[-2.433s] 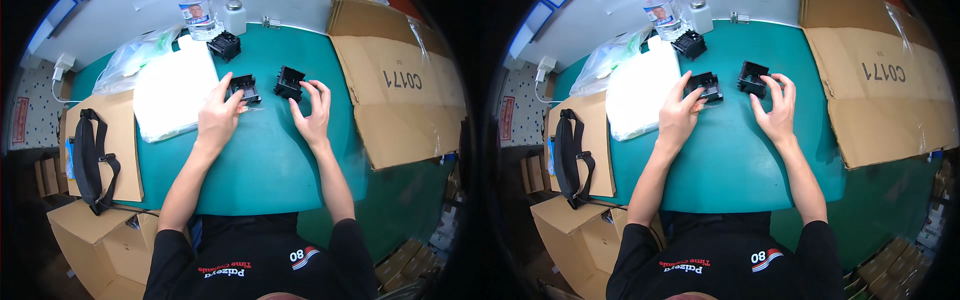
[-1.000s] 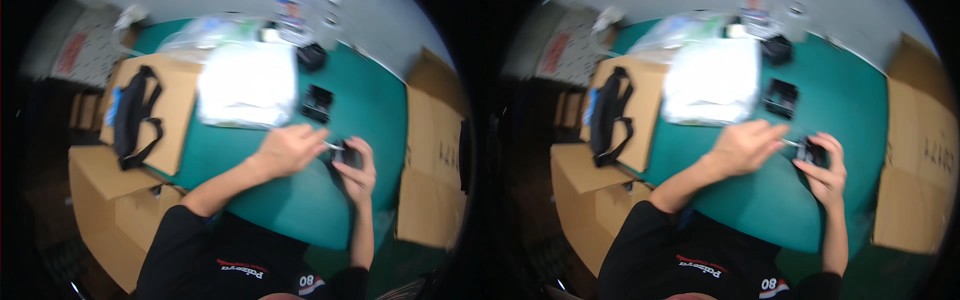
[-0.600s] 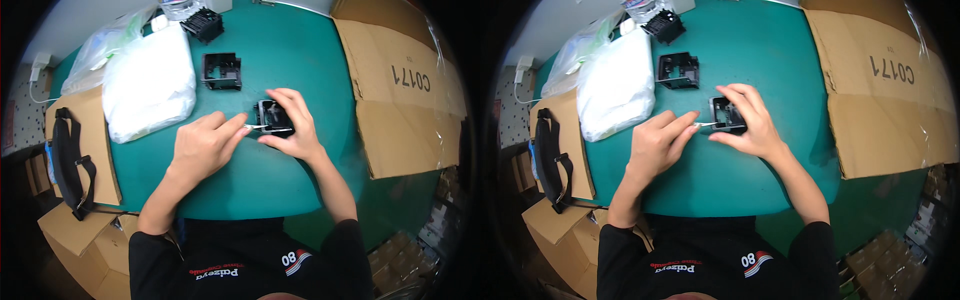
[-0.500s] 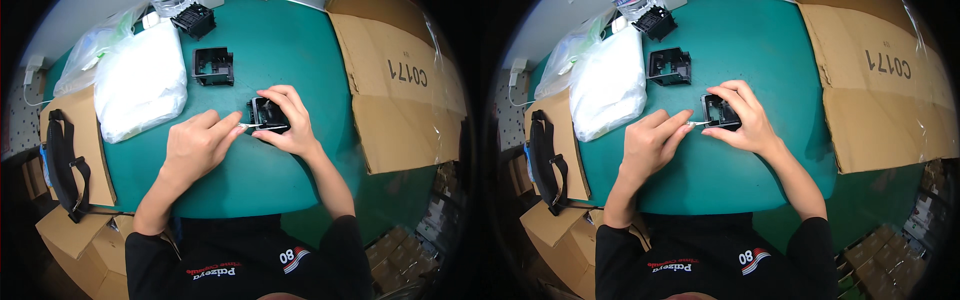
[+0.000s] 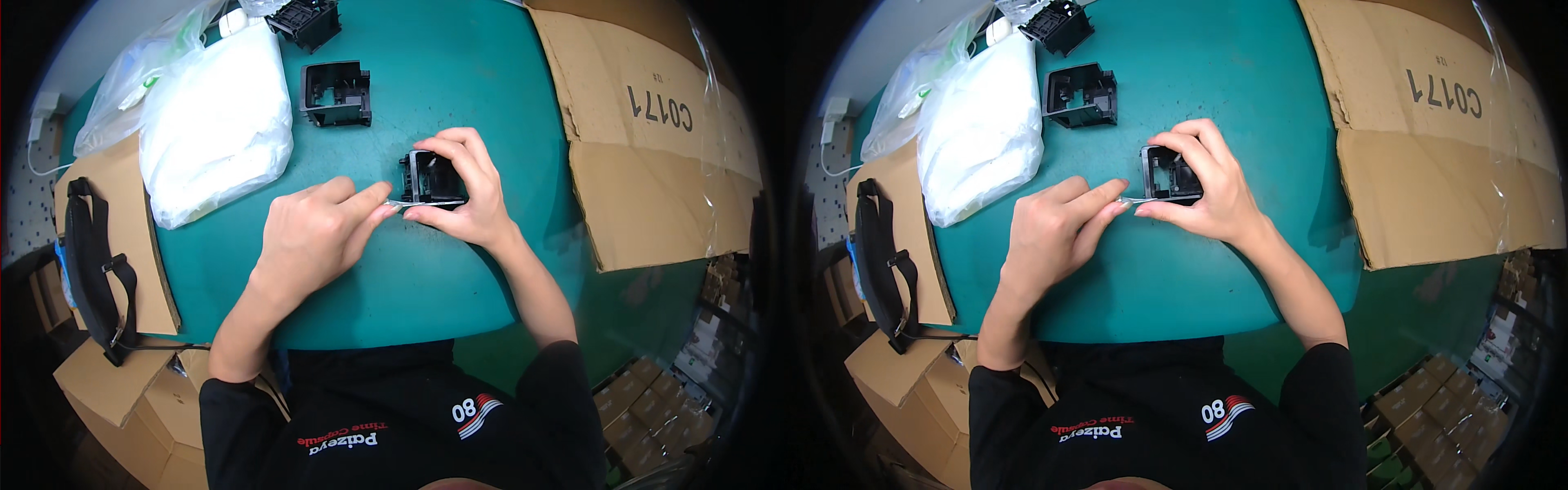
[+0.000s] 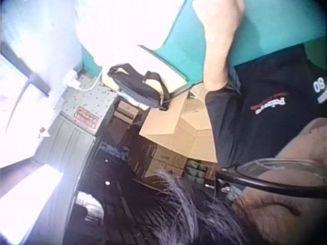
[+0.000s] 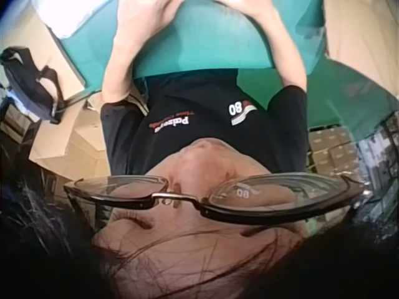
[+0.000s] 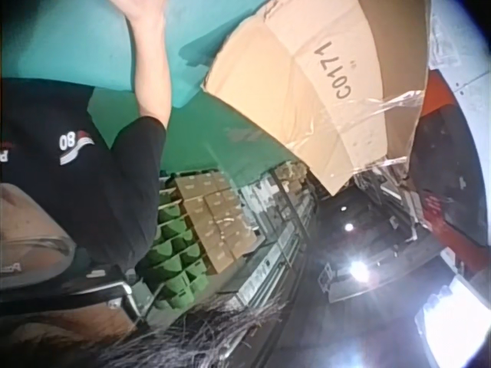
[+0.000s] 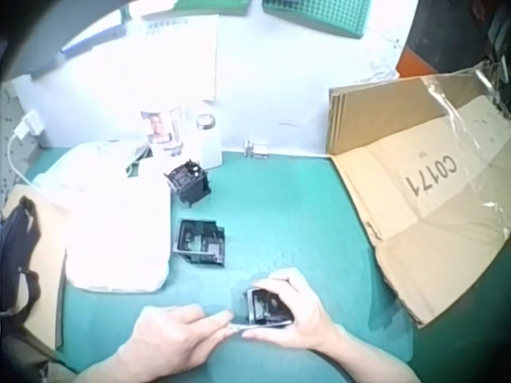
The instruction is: The person uses a small metal tool to pry open and separate the casing of small black electronic components on a green workbench. They handle the components one by one, separating the halves and placing them on the table.
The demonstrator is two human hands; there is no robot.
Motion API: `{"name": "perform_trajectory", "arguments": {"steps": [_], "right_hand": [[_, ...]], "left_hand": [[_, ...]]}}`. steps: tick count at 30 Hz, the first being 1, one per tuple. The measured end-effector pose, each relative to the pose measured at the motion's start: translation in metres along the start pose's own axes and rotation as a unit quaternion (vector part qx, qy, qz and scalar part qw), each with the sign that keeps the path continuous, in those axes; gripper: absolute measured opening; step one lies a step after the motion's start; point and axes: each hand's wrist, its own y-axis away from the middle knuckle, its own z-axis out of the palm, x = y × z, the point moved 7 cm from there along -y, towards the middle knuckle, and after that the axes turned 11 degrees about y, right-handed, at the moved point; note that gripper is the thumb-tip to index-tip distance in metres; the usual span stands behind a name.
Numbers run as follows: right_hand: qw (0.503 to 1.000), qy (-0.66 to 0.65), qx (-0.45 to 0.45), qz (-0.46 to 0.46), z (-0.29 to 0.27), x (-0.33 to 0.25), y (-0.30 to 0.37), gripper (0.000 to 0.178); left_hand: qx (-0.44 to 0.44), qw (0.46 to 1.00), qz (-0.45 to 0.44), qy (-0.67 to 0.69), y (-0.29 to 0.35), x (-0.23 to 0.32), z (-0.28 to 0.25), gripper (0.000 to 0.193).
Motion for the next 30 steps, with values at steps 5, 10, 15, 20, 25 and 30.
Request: {"name": "perform_trajectory", "arguments": {"steps": [5,10,15,20,25,30], "right_hand": [[1.000,-0.010,0.006,-0.004,0.0002,-0.0009,-0.0010,0.071],[1.000,-0.021,0.000,-0.001,0.0018,0.0016,-0.0011,0.071],[0.999,-0.035,0.000,-0.005,0.0036,0.0038,-0.0004,0.072],[0.999,-0.034,-0.004,-0.002,0.0044,0.0040,-0.0009,0.073],[1.000,-0.031,-0.005,-0.002,0.0053,0.0060,-0.0001,0.073],[0.999,-0.035,-0.012,0.002,0.0065,0.0060,-0.0010,0.073]], "left_hand": [[-0.015,1.000,-0.010,-0.002,0.0006,-0.0009,-0.0002,0.021],[-0.024,0.999,-0.024,-0.017,0.0004,-0.0005,-0.0001,0.019],[-0.032,0.999,-0.032,-0.014,0.0007,-0.0025,-0.0003,0.017],[-0.031,0.998,-0.038,-0.032,-0.0013,-0.0016,-0.0004,0.021],[-0.047,0.998,-0.035,-0.034,-0.0025,-0.0027,0.0002,0.017],[-0.061,0.996,-0.054,-0.043,-0.0047,-0.0059,0.0018,0.015]]}}
